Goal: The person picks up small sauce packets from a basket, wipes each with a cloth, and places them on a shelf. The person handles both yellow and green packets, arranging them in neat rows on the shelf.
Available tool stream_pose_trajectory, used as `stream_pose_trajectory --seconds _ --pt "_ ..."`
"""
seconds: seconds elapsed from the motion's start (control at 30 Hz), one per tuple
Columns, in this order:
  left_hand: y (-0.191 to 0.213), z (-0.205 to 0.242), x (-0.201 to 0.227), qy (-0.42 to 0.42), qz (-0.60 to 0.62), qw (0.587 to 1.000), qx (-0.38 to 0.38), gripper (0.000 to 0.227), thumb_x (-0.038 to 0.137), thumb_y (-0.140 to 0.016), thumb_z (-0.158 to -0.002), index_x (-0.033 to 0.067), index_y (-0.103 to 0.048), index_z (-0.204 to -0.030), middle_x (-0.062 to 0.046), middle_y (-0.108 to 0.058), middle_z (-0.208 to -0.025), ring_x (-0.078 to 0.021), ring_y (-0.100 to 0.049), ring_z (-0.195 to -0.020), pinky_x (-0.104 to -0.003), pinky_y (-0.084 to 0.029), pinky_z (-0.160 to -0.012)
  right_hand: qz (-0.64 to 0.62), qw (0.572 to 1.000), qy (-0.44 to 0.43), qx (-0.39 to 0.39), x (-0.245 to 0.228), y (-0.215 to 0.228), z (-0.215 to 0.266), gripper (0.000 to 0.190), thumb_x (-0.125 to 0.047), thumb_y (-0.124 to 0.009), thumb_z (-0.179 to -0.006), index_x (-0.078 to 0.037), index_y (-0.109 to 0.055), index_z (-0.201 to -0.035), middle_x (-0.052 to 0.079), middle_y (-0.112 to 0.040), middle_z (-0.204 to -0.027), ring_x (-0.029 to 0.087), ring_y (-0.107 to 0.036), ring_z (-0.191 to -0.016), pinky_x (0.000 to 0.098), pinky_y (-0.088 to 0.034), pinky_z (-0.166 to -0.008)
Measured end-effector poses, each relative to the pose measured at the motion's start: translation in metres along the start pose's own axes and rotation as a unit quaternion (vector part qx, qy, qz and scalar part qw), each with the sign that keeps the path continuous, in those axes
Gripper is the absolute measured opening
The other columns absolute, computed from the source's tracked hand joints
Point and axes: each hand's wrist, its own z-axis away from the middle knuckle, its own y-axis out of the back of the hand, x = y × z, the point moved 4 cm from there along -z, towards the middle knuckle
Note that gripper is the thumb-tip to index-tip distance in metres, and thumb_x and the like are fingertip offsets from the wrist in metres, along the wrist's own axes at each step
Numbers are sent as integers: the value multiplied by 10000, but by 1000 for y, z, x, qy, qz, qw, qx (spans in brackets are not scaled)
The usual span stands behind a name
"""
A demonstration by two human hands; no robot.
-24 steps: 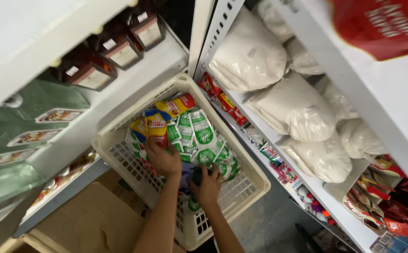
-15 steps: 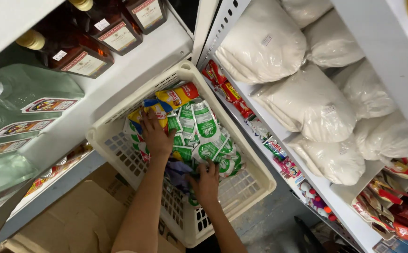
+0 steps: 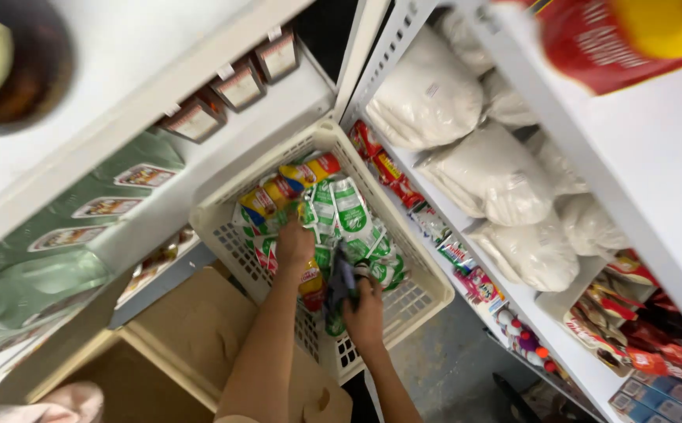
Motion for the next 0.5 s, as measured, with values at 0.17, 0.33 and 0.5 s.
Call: stream_pose_trajectory --seconds 0.17,0.33,0.5 --pt "-61 -17 -19 -17 371 926 -70 194 186 -555 -941 57 -645 -1054 -159 -685 -945 -338 -617 -801 -458 -460 -669 -83 986 -97 104 -62 93 3 422 -44 -722 -828 -56 -551 -1213 259 -623 -1186 419 -676 -930 471 -561 -822" --pt "8 109 83 -22 627 726 -284 296 111 -680 -825 100 -651 -1119 -69 -701 -949 -211 -679 -797 -364 -575 -691 -128 950 40 282 -158 200 25 708 67 -671 -752 -34 -484 -1428 262 -609 -1339 416 -609 -1131 451 -490 -965" --pt "86 237 133 -118 622 705 -318 573 26 -660 -909 121 -500 -1450 -99 -700 -1251 -209 -710 -1075 -365 -588 -894 -124 883 225 394 -193 250 62 830 81 -674 -756 -8 -381 -1527 223 -547 -1462 344 -568 -1351 389 -424 -1152"
